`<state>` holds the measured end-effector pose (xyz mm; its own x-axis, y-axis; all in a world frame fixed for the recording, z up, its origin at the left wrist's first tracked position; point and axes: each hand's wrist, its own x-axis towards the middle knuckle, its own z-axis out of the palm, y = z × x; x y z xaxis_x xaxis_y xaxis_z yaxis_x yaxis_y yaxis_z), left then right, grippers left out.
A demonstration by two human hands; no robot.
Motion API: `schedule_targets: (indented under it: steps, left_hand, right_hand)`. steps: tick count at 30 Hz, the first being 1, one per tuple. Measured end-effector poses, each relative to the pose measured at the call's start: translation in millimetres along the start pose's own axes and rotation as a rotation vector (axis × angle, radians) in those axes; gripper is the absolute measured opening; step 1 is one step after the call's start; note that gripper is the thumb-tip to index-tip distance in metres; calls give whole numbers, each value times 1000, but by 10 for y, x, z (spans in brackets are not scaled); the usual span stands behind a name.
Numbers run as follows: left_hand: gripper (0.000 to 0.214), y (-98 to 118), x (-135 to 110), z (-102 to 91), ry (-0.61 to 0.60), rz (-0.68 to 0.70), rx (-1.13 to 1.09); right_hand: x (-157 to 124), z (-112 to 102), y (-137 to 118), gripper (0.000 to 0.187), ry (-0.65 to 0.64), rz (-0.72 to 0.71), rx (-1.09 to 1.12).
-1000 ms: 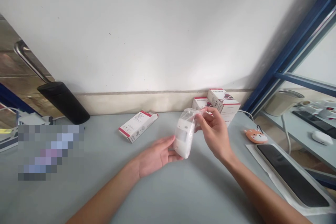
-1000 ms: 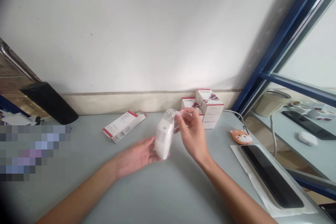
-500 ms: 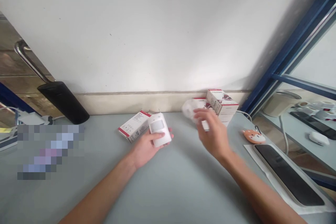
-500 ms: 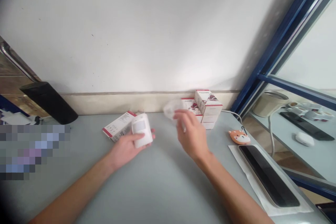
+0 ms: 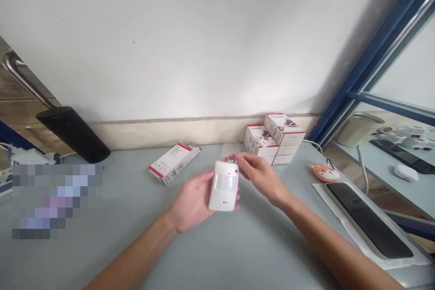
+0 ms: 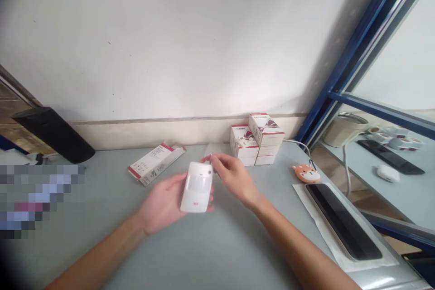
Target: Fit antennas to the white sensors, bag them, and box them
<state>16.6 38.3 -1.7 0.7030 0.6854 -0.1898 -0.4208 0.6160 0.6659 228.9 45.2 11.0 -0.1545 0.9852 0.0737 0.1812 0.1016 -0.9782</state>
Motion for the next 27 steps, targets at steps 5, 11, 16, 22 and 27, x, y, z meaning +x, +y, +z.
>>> schedule_targets:
  steps: [5, 11, 16, 22, 27]
  left_hand:
    - [47, -44, 1, -13, -25, 36, 37]
    - [59, -63, 12, -69, -16, 53, 186]
    - [61, -98, -12, -15, -36, 32, 265]
    - [55, 20, -39, -21, -84, -71, 374]
    - [53, 192, -72, -128, -129, -220, 470]
  right_hand:
    - [13, -34, 6, 33, 60, 125, 165]
    - [83, -187, 17, 34, 365, 1, 269]
    - [132, -379, -38, 31, 565, -163, 365]
    - [186, -614, -98, 26, 731, -299, 416]
    - [193, -947, -117, 21, 872, -350, 507]
